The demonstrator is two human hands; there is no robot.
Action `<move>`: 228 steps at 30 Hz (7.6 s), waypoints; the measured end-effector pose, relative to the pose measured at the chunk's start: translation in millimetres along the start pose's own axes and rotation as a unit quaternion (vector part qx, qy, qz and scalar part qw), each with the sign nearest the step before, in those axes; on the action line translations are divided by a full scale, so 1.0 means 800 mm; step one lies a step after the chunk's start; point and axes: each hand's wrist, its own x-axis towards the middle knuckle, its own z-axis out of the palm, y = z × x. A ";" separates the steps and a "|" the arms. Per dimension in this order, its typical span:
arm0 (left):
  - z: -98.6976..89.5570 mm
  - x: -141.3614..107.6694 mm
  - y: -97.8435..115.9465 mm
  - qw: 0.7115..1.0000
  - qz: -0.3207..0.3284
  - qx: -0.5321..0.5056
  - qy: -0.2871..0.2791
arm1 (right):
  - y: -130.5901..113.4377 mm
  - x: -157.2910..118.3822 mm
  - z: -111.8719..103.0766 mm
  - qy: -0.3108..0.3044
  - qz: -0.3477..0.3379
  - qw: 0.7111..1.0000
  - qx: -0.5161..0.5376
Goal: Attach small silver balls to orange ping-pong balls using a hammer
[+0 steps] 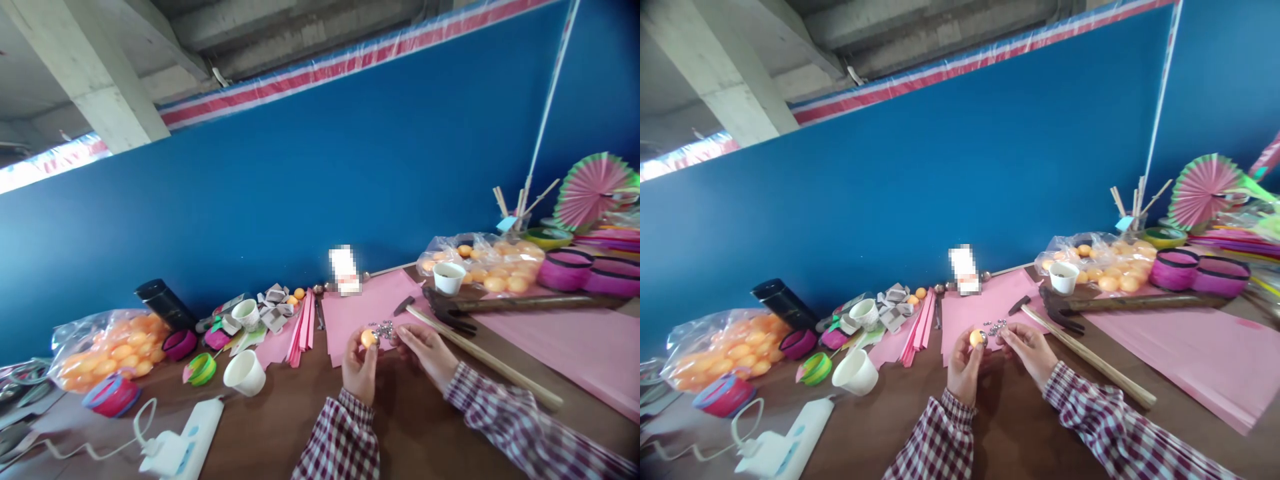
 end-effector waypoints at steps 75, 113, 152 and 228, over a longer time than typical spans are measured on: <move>0.010 -0.006 0.017 0.998 -0.004 -0.029 -0.063 | -0.015 -0.010 0.012 -0.102 -0.097 0.990 -0.027; 0.010 -0.006 0.019 0.998 -0.002 -0.018 -0.059 | -0.019 -0.011 0.008 -0.114 -0.068 0.990 -0.039; 0.003 -0.002 0.006 0.993 0.046 0.086 -0.062 | -0.008 -0.003 -0.002 -0.151 -0.041 0.988 0.007; 0.006 -0.006 0.009 0.970 0.121 0.204 -0.046 | -0.002 -0.002 -0.009 -0.136 0.084 0.976 0.146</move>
